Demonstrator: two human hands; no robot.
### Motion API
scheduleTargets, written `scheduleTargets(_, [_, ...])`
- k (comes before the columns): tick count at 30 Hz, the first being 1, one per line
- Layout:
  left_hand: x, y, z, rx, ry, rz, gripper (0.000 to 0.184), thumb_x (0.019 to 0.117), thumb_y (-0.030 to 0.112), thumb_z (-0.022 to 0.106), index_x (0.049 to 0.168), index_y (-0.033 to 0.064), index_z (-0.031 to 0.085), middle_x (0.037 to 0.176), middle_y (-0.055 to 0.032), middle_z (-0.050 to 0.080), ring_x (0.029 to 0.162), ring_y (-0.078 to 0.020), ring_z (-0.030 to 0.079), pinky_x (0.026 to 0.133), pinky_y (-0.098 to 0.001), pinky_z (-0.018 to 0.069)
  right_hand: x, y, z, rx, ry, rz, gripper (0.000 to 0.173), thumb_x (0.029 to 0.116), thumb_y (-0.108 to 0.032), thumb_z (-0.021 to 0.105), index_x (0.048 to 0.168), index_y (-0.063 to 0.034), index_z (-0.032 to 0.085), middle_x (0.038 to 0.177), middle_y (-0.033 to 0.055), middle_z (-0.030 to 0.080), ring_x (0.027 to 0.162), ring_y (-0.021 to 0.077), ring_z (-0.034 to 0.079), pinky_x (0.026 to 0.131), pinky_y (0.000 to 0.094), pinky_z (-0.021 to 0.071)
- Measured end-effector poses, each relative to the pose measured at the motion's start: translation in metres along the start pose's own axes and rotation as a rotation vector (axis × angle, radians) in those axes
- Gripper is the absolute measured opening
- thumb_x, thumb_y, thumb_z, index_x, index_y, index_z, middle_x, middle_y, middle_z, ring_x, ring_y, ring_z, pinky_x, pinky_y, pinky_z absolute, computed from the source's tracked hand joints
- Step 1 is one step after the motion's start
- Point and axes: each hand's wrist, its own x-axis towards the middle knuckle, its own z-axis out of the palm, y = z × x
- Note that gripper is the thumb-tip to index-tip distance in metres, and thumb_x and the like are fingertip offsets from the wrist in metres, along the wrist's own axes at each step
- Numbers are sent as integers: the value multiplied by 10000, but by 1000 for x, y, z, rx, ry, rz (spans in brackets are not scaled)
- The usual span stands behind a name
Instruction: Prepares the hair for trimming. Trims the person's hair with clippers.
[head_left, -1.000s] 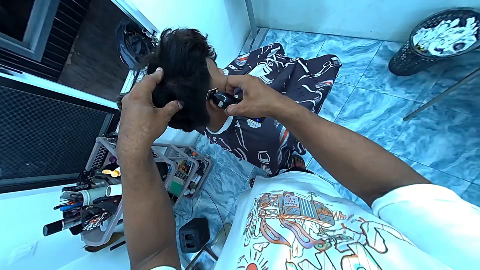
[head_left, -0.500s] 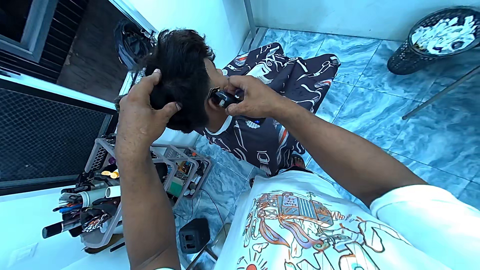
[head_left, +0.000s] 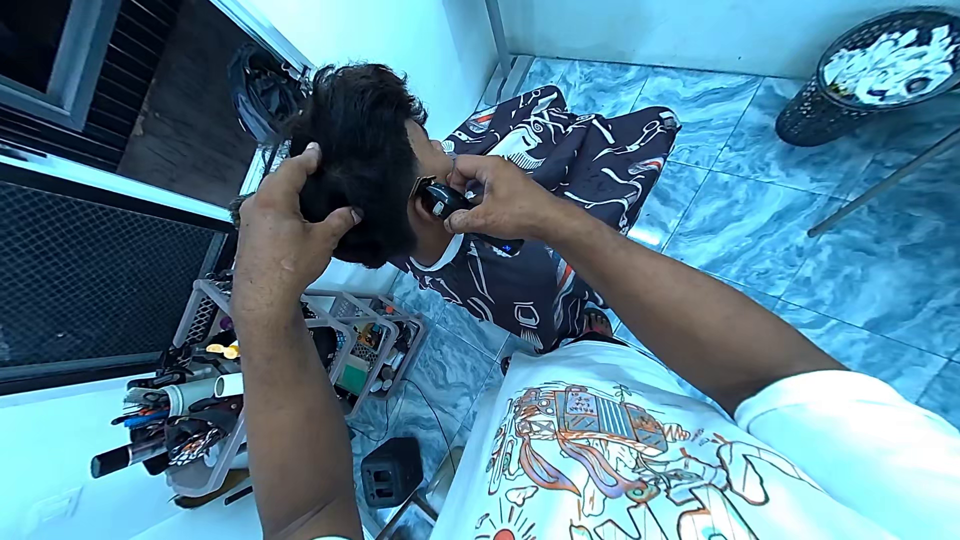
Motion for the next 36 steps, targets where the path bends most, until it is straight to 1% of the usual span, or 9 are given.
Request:
scheduleTargets(6, [-1,-1,0,4,4,-3,733,897,373,789,1536,178,488,1457,-112,591,1303,-260,596,1093,-538,466,1,5,1,18,20,-17,330,812,-199,814,1050,-79,619,966,67,679,819,155,684,709,382,600])
scheduleTargets(10, [0,-1,0,17,-1,-2,745,900,376,785,1545,166,476,1454,-119,592,1284,-280,605,1079,-551,467,-2,0,1,14,-18,-21,338,828,-191,801,1078,-62,615,974,101,688,735,184,702,599,395,610])
scheduleTargets(14, [0,-1,0,13,-3,-6,743,897,375,790,1541,172,480,1455,-120,591,1277,-283,609,1076,-557,469,-3,2,0,35,14,-40,332,816,-181,801,1069,-65,620,983,81,684,806,164,691,687,389,604])
scheduleTargets(20, [0,0,0,6,-5,-18,733,901,362,786,1540,173,482,1459,-109,590,1260,-269,621,1060,-538,487,-2,2,1,30,-7,-59,337,832,-160,804,1096,-46,629,1013,97,694,791,170,710,658,378,624])
scheduleTargets(23, [-1,-1,0,15,-5,-15,734,903,374,781,1543,180,478,1454,-106,594,1259,-260,621,1062,-534,487,-2,3,2,9,20,-55,327,818,-172,790,1085,-66,635,1011,70,692,857,147,699,739,373,616])
scheduleTargets(25, [-1,-1,0,13,-7,-14,737,903,377,785,1543,183,476,1459,-101,591,1255,-258,623,1059,-535,488,-2,1,3,-8,15,-56,321,815,-177,796,1066,-70,627,974,73,689,818,153,696,709,384,608])
scheduleTargets(28, [-2,-1,0,7,-1,-10,737,899,362,791,1541,178,480,1444,-113,600,1231,-267,635,1042,-542,497,-3,6,1,40,18,-51,339,809,-165,812,1078,-57,635,1066,81,692,896,155,704,774,372,624])
scheduleTargets(33, [-2,0,0,8,-2,-19,736,898,366,790,1541,181,481,1449,-106,598,1250,-259,625,1054,-535,492,-3,15,1,105,67,-20,335,797,-167,836,1030,-59,621,1010,86,692,757,162,700,627,358,626])
scheduleTargets(36, [-1,1,0,4,-2,-16,733,896,353,793,1538,176,485,1454,-105,594,1267,-257,617,1069,-530,486,-2,12,4,76,64,-26,320,803,-196,823,1007,-65,613,934,79,686,724,160,683,607,366,601])
